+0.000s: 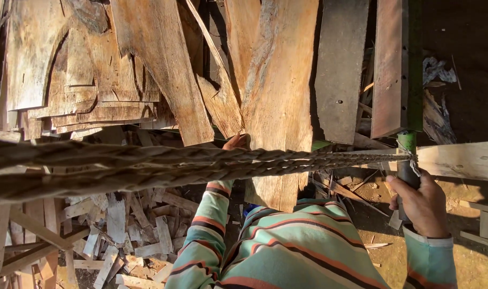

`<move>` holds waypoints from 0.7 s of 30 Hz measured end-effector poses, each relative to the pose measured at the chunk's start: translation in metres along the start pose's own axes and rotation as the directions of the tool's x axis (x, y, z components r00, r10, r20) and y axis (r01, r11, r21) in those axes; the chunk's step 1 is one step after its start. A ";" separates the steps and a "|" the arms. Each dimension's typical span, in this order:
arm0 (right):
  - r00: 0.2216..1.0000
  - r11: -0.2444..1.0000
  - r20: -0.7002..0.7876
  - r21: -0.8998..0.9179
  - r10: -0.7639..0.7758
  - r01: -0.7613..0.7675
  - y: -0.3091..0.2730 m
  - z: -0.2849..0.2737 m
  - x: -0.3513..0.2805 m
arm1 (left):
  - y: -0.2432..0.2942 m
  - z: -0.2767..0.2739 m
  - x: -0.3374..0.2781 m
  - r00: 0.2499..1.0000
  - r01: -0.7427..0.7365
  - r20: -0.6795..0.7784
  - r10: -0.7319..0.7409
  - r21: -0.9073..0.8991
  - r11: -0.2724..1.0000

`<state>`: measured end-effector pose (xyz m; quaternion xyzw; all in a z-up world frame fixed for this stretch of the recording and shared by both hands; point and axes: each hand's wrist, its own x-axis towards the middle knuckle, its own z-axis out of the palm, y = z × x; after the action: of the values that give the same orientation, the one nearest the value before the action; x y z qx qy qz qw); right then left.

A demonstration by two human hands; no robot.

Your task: Manually trimming thin sheets of wood veneer using a large guillotine cutter.

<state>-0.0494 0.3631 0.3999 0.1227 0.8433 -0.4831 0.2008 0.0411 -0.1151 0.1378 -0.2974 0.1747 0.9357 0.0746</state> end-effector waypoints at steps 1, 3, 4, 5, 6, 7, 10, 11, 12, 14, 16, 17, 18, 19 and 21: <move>1.000 1.000 -0.023 0.017 0.016 -0.016 0.001 -0.001 -0.001 | -0.010 -0.007 -0.007 0.980 0.047 0.197 -0.035 -0.059 0.997; 1.000 1.000 -0.029 0.003 0.009 -0.009 0.001 -0.001 -0.002 | -0.016 -0.010 -0.014 0.984 0.028 0.176 -0.019 -0.046 0.999; 0.999 1.000 -0.036 -0.009 0.002 -0.002 0.001 -0.001 -0.003 | -0.021 -0.012 -0.016 0.988 0.009 0.155 -0.004 -0.030 1.000; 0.999 1.000 -0.034 -0.012 0.001 -0.002 0.000 -0.001 -0.004 | -0.020 -0.010 -0.016 0.991 -0.013 0.135 0.014 -0.013 1.000; 0.999 0.999 -0.039 -0.028 -0.020 0.019 -0.001 -0.001 -0.004 | -0.019 -0.008 -0.016 0.993 -0.034 0.116 0.033 0.005 0.999; 0.998 0.998 -0.048 -0.041 -0.041 0.039 -0.002 -0.001 -0.005 | -0.018 -0.005 -0.015 0.994 -0.052 0.099 0.049 0.027 0.998; 0.992 0.987 -0.089 -0.142 -0.091 0.078 -0.002 0.000 -0.007 | -0.015 0.011 -0.009 0.995 -0.094 0.052 0.090 0.094 0.991; 0.991 0.987 -0.094 -0.140 -0.090 0.076 0.000 0.001 -0.006 | -0.012 0.018 -0.005 0.994 -0.109 0.039 0.105 0.120 0.987; 0.974 0.948 -0.135 -0.286 -0.180 0.136 0.003 0.002 -0.006 | -0.009 0.026 -0.002 0.992 -0.124 0.026 0.121 0.145 0.982; 0.949 0.888 -0.168 -0.426 -0.267 0.174 0.003 0.005 -0.013 | -0.006 0.039 0.004 0.989 -0.147 0.002 0.149 0.198 0.969; 0.793 0.639 -0.201 -0.715 -0.575 0.283 -0.006 0.011 -0.025 | 0.000 0.052 0.013 0.983 -0.174 -0.017 0.184 0.253 0.952; 0.794 0.643 -0.207 -0.714 -0.572 0.277 -0.006 0.014 -0.030 | 0.000 0.058 0.016 0.979 -0.185 -0.027 0.200 0.280 0.942; 0.731 0.593 -0.212 -0.743 -0.649 0.310 -0.006 0.016 -0.035 | 0.001 0.064 0.019 0.976 -0.195 -0.036 0.216 0.308 0.931; 0.660 0.538 -0.214 -0.772 -0.720 0.337 -0.007 0.018 -0.039 | 0.002 0.071 0.023 0.972 -0.206 -0.041 0.233 0.335 0.919; 0.689 0.601 -0.231 -0.713 -0.687 0.361 0.020 0.013 -0.026 | -0.001 0.078 0.035 0.963 -0.229 -0.044 0.266 0.391 0.892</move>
<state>-0.0158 0.3621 0.3904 -0.0965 0.9698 -0.1702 -0.1458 -0.0282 -0.0837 0.1765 -0.2971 0.3935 0.8700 0.0028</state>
